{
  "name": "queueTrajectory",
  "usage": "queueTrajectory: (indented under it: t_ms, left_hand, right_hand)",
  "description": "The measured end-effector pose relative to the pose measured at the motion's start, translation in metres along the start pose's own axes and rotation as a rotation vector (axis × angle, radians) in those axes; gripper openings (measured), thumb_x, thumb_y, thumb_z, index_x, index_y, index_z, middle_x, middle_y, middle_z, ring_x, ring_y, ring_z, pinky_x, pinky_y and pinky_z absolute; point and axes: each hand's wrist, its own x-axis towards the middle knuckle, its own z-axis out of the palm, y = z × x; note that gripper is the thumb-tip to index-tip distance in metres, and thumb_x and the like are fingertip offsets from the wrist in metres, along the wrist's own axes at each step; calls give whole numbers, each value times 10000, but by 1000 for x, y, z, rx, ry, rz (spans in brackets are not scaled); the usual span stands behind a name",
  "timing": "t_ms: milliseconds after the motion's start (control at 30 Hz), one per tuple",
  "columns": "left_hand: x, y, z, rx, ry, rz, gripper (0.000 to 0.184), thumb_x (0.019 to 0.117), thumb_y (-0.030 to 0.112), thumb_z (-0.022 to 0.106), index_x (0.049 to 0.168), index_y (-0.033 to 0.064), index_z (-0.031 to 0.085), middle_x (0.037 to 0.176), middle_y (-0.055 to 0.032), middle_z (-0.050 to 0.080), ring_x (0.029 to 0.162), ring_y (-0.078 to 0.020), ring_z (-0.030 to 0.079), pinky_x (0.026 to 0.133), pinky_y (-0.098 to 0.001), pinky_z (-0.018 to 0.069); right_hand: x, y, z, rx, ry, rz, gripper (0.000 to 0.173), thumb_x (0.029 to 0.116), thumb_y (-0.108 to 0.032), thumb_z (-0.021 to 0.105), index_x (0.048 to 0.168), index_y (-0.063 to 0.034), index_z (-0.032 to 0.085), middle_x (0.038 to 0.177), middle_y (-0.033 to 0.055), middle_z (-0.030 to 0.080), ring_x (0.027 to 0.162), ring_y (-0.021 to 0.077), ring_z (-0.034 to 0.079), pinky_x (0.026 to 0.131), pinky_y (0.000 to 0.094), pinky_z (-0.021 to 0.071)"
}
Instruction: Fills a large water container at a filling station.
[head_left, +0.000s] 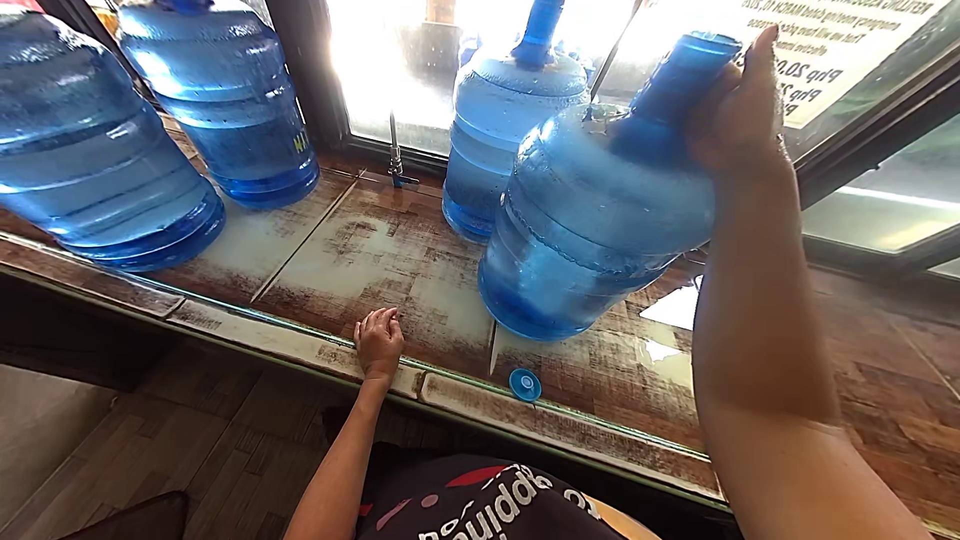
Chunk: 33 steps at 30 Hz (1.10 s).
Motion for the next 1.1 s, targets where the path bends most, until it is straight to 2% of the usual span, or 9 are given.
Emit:
queueTrajectory:
  t_ms: [133, 267, 367, 600, 867, 1000, 1100]
  left_hand:
    - [0, 0, 0, 2, -3, -3, 333, 1041, 143, 476, 1241, 84, 737, 1341, -159, 676, 1336, -367, 574, 1194, -604, 296]
    - [1, -1, 0, 4, -5, 0, 332, 1041, 150, 478, 1240, 90, 737, 1341, -155, 677, 1335, -359, 577, 1193, -603, 298]
    - [1, -1, 0, 3, -7, 6, 333, 1039, 152, 480, 1239, 76, 735, 1343, -163, 673, 1338, -376, 570, 1190, -612, 298]
    - [0, 0, 0, -12, 9, 14, 326, 1033, 137, 487, 1229, 64, 737, 1332, -172, 678, 1324, -386, 579, 1179, -615, 311]
    - [-1, -1, 1, -7, 9, 16, 325, 1032, 143, 492, 1228, 58, 736, 1331, -169, 679, 1316, -380, 587, 1176, -611, 321]
    - [-1, -1, 0, -6, 4, 9, 327, 1034, 146, 489, 1235, 63, 734, 1337, -167, 676, 1324, -376, 581, 1185, -603, 315]
    - [-1, 0, 0, -9, 8, 12, 327, 1030, 142, 490, 1228, 58, 737, 1334, -170, 677, 1319, -381, 585, 1179, -606, 320]
  right_hand:
    - [0, 0, 0, -6, -15, -1, 750, 1076, -470, -71, 1480, -43, 394, 1357, 98, 590, 1227, 142, 589, 1053, 341, 472]
    - [-1, 0, 1, 6, 2, -2, 728, 1082, -471, -50, 1442, -48, 422, 1288, 81, 620, 1172, 132, 614, 1017, 338, 493]
    - [-2, -1, 1, -16, 19, 7, 713, 1086, -478, -30, 1490, -47, 368, 1331, 96, 585, 1197, 134, 593, 1024, 337, 484]
    - [-3, -2, 3, -22, 17, -1, 702, 1088, -461, -39, 1475, -51, 379, 1300, 79, 590, 1161, 107, 598, 1001, 308, 488]
    - [0, 0, 1, 0, 30, 19, 714, 1088, -476, -25, 1512, -43, 351, 1387, 99, 557, 1232, 130, 571, 1049, 324, 462]
    - [-1, -1, 3, 10, 49, 17, 695, 1094, -466, -15, 1449, -35, 399, 1292, 87, 594, 1164, 119, 599, 998, 325, 493]
    - [0, -1, 2, 9, 43, 18, 700, 1093, -465, -18, 1447, -38, 410, 1285, 83, 601, 1164, 118, 599, 1000, 323, 490]
